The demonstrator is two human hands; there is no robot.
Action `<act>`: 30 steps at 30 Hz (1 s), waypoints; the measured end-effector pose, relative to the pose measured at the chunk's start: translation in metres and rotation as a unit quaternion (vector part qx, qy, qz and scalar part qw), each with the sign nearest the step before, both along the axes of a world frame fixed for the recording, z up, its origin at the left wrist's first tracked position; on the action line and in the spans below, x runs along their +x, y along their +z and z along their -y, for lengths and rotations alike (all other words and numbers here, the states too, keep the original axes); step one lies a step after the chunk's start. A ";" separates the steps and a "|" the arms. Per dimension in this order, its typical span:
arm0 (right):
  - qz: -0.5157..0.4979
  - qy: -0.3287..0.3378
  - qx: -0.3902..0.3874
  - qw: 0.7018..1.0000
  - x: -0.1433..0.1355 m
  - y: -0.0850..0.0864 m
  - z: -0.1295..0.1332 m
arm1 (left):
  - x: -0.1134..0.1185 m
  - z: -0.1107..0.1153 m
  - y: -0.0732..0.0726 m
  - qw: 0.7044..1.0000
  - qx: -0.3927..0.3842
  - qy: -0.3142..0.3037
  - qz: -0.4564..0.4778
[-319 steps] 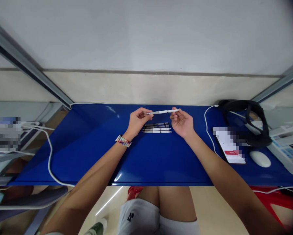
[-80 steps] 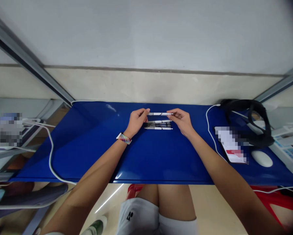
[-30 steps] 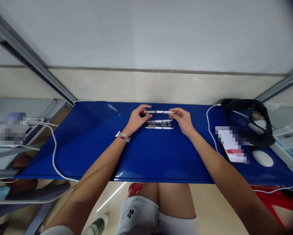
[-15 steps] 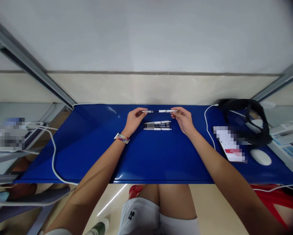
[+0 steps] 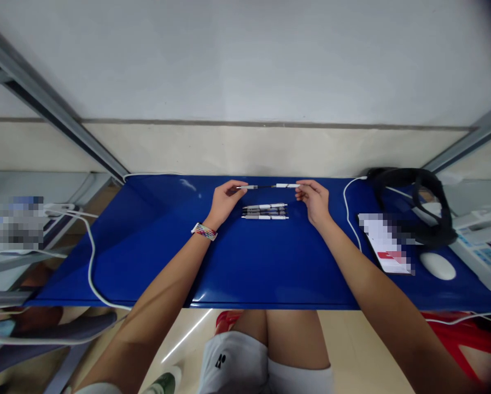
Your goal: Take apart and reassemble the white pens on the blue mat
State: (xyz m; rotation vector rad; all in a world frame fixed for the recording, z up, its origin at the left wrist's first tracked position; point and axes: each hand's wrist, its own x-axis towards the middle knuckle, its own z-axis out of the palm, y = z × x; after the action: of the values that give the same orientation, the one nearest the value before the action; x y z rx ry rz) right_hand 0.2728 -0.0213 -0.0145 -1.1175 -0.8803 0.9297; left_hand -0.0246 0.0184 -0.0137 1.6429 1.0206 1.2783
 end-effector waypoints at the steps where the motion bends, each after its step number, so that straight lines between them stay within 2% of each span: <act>1: 0.002 -0.004 -0.002 1.000 0.001 0.000 0.000 | 0.000 0.000 0.000 1.000 -0.001 -0.002 0.001; 16: 0.034 -0.002 0.002 0.999 0.001 0.002 0.001 | 0.000 -0.002 -0.001 1.000 -0.010 0.002 0.012; 22: 0.014 0.001 0.002 1.000 0.000 0.005 0.002 | 0.000 -0.002 -0.001 0.999 -0.023 -0.003 0.030; 30: 0.035 0.015 0.009 0.999 0.000 0.003 0.002 | 0.001 -0.003 -0.003 1.000 -0.026 0.010 0.013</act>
State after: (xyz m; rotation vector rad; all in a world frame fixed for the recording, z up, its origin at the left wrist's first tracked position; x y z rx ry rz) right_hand 0.2727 -0.0232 -0.0118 -1.1291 -0.9639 0.9099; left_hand -0.0237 0.0218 -0.0165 1.5765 1.0485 1.2736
